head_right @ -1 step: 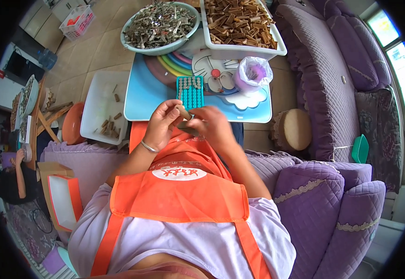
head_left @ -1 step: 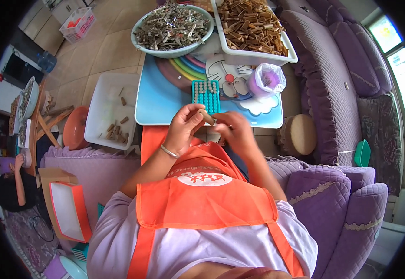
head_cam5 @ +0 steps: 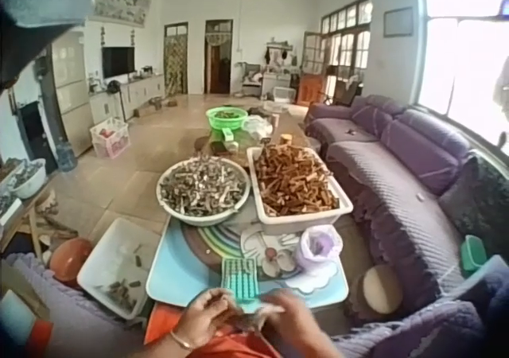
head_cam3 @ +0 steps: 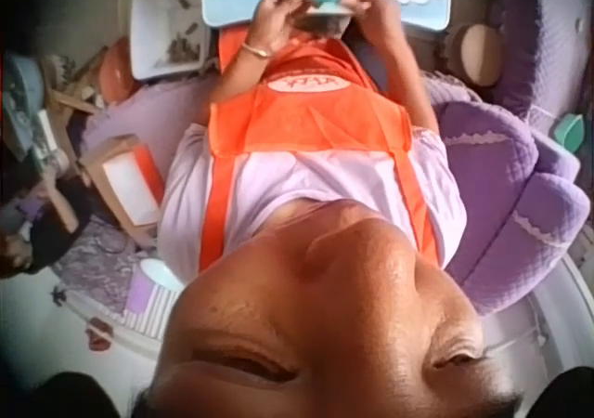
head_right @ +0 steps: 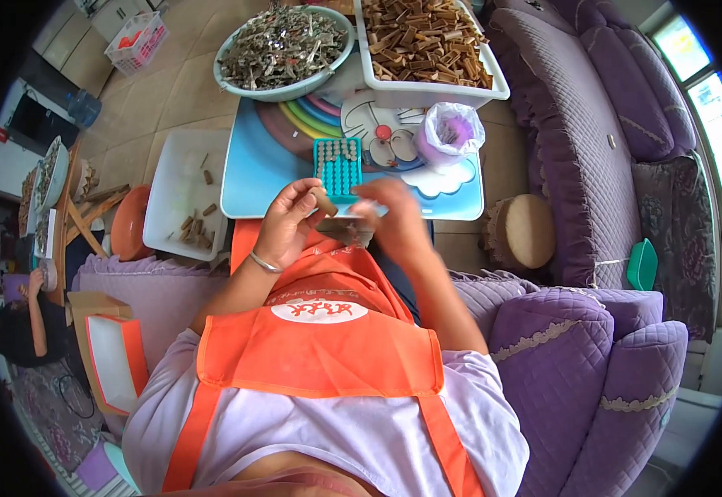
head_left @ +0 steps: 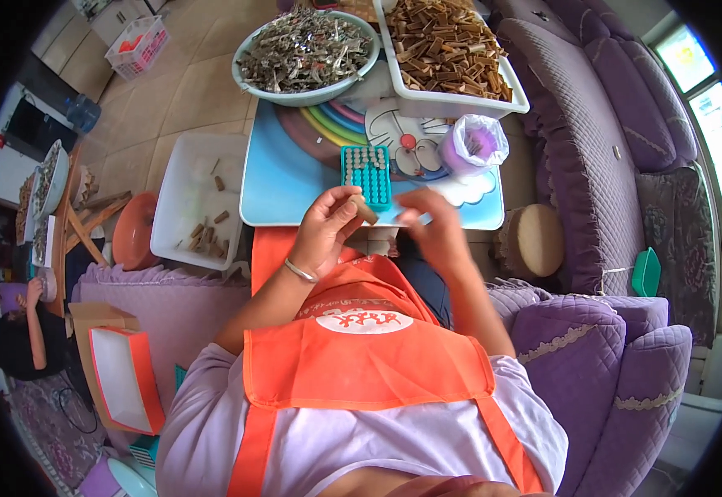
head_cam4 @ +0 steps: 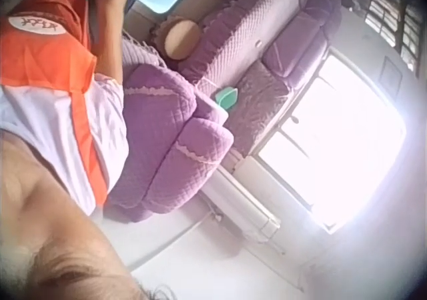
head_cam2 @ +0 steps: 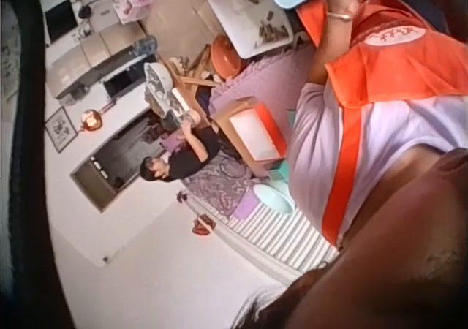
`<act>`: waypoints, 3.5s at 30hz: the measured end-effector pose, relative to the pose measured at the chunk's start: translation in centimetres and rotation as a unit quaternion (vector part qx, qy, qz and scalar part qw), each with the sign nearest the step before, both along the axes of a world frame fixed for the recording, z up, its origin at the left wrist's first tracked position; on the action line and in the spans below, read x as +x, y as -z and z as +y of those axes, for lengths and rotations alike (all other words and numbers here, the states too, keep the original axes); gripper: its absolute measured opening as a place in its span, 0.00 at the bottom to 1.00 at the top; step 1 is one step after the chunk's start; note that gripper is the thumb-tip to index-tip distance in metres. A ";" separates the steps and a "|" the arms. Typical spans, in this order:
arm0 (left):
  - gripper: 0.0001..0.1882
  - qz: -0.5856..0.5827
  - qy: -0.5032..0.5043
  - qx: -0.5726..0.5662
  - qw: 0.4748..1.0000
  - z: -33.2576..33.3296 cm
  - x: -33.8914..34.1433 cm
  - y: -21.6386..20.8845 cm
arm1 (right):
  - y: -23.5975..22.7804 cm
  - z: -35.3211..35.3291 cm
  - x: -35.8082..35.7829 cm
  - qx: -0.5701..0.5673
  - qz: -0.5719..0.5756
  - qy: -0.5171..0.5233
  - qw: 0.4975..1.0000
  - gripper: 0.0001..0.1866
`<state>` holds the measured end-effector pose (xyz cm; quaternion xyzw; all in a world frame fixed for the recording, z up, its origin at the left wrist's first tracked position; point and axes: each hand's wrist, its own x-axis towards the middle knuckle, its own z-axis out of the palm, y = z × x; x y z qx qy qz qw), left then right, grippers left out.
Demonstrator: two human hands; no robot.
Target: The person assembles herbal rolls by taking small cylindrical fillers from a holder and inserting them into hollow sleeves by hand.
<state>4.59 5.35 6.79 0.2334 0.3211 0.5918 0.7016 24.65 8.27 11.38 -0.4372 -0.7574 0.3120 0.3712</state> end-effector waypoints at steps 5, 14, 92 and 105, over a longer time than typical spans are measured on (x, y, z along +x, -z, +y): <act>0.13 -0.129 0.030 -0.007 0.991 0.4 -1.3 0.7 | -1.3 11.0 7.5 0.189 -0.143 0.200 0.951 0.06; 0.12 -0.169 0.051 -0.032 0.984 0.2 -1.2 1.6 | 2.9 19.0 7.6 -0.051 -0.425 0.201 0.881 0.13; 0.09 -0.082 0.041 -0.007 0.996 -2.5 -1.0 -1.4 | -0.9 -1.2 -3.6 0.103 0.007 -0.065 0.993 0.06; 0.10 -0.039 0.045 0.002 0.998 -2.7 -1.0 -0.8 | -0.2 -1.5 -3.9 0.117 -0.024 -0.084 0.989 0.05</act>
